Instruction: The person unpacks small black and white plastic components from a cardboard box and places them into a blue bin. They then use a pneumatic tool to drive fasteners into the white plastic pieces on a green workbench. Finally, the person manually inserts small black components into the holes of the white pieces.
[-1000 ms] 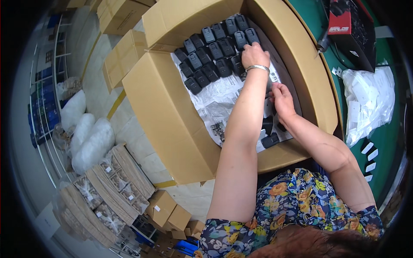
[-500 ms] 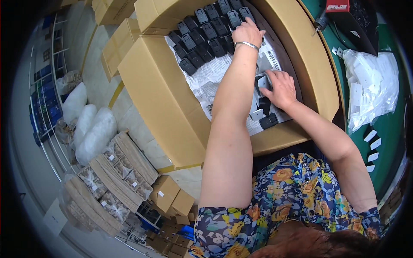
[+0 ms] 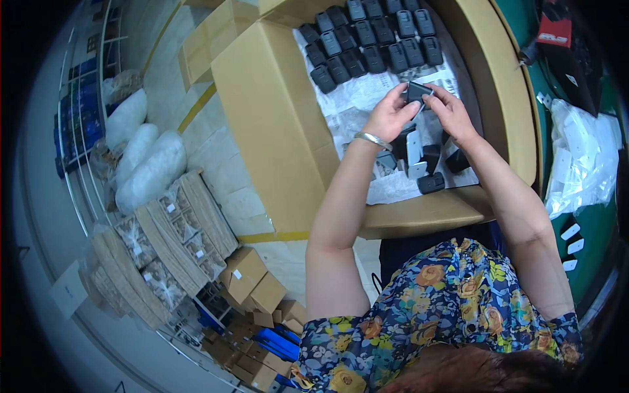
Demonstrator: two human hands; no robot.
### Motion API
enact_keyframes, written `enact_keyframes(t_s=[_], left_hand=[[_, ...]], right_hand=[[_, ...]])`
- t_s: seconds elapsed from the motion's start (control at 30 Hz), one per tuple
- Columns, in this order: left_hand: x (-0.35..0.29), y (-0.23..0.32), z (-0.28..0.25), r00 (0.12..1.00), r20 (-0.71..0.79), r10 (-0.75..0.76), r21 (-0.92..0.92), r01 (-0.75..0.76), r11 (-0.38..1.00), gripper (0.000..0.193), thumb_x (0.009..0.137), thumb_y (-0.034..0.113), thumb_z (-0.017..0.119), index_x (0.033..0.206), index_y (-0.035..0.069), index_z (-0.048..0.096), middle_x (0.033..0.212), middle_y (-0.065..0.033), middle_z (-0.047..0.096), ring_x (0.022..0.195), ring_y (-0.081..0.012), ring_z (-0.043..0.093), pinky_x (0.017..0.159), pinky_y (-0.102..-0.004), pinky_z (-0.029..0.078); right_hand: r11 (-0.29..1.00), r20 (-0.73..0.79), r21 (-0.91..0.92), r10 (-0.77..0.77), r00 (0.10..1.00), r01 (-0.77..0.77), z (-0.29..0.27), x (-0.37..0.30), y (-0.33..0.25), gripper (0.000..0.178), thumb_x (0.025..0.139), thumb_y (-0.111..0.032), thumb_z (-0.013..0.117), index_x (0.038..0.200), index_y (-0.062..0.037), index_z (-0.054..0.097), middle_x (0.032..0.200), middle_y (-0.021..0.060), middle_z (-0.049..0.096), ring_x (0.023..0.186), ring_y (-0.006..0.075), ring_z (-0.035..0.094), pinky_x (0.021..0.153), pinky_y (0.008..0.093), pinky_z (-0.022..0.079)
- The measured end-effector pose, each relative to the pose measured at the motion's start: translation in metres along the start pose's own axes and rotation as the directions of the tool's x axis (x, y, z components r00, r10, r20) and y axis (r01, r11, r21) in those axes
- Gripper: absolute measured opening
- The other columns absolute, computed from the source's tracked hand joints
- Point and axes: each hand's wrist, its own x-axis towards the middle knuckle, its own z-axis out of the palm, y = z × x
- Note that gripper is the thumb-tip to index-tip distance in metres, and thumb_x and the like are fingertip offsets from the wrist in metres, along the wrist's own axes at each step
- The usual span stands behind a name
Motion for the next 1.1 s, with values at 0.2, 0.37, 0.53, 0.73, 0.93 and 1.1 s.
enact_keyframes(t_s=[0.2,0.37,0.53,0.73,0.93,1.1], left_hand=[[-0.014,-0.009,-0.031,0.876,-0.478,0.067,0.350,0.120,0.929,0.064,0.077,0.026,0.065,0.128,0.003,0.035,0.098,-0.0144,0.059,0.081,-0.0215,0.059,0.071,-0.0321,0.047],[-0.011,-0.022,-0.052,0.634,-0.627,0.452,0.779,0.511,0.364,0.057,0.077,0.029,0.060,0.126,0.011,0.038,0.088,-0.0195,0.053,0.079,-0.0366,0.055,0.069,-0.0451,0.045],[0.004,-0.039,-0.065,0.641,-0.704,0.306,0.707,0.674,0.213,0.059,0.078,0.032,0.060,0.126,0.011,0.035,0.093,-0.0177,0.048,0.074,-0.0323,0.059,0.061,-0.0389,0.050],[0.009,-0.039,-0.074,0.694,-0.687,0.213,0.712,0.702,0.008,0.073,0.076,0.048,0.059,0.125,0.003,0.030,0.088,-0.0162,0.057,0.072,-0.0287,0.064,0.056,-0.0403,0.052],[0.018,-0.038,-0.080,0.692,-0.689,0.214,0.674,0.721,-0.159,0.080,0.073,0.054,0.060,0.127,0.002,0.030,0.084,-0.0124,0.061,0.068,-0.0243,0.064,0.052,-0.0397,0.052],[0.011,-0.024,-0.075,0.701,-0.690,0.177,0.682,0.713,-0.163,0.081,0.071,0.052,0.062,0.126,0.002,0.030,0.086,-0.0123,0.058,0.068,-0.0242,0.064,0.051,-0.0381,0.052]], right_hand=[[0.997,0.015,-0.073,0.000,1.000,0.001,0.039,0.007,0.013,0.060,0.085,-0.033,0.057,0.126,0.0067,0.038,0.105,0.0114,0.056,0.097,0.0161,0.052,0.086,0.0258,0.039],[0.979,0.047,-0.202,0.037,0.998,-0.027,0.036,0.003,0.026,0.045,0.087,-0.029,0.055,0.119,0.0009,0.046,0.105,0.0076,0.054,0.096,0.0136,0.051,0.084,0.0257,0.040],[0.970,-0.139,-0.244,-0.041,0.989,0.006,0.003,-0.002,0.044,0.029,0.088,-0.015,0.052,0.112,0.0022,0.050,0.099,0.0066,0.057,0.091,0.0115,0.052,0.082,0.0237,0.040],[0.915,-0.085,-0.402,-0.007,0.996,-0.028,-0.019,-0.040,0.048,0.040,0.083,-0.024,0.058,0.113,0.0013,0.050,0.098,0.0117,0.057,0.086,0.0172,0.055,0.078,0.0277,0.044],[0.615,0.064,-0.782,-0.087,0.994,0.105,0.036,-0.058,0.024,0.072,0.069,-0.039,0.070,0.126,-0.0098,0.039,0.112,0.0195,0.047,0.095,0.0330,0.053,0.082,0.0394,0.044],[0.562,0.097,-0.824,0.008,0.995,0.076,0.039,-0.048,0.023,0.069,0.068,-0.037,0.070,0.124,-0.0089,0.040,0.107,0.0193,0.049,0.096,0.0346,0.052,0.083,0.0394,0.044]])
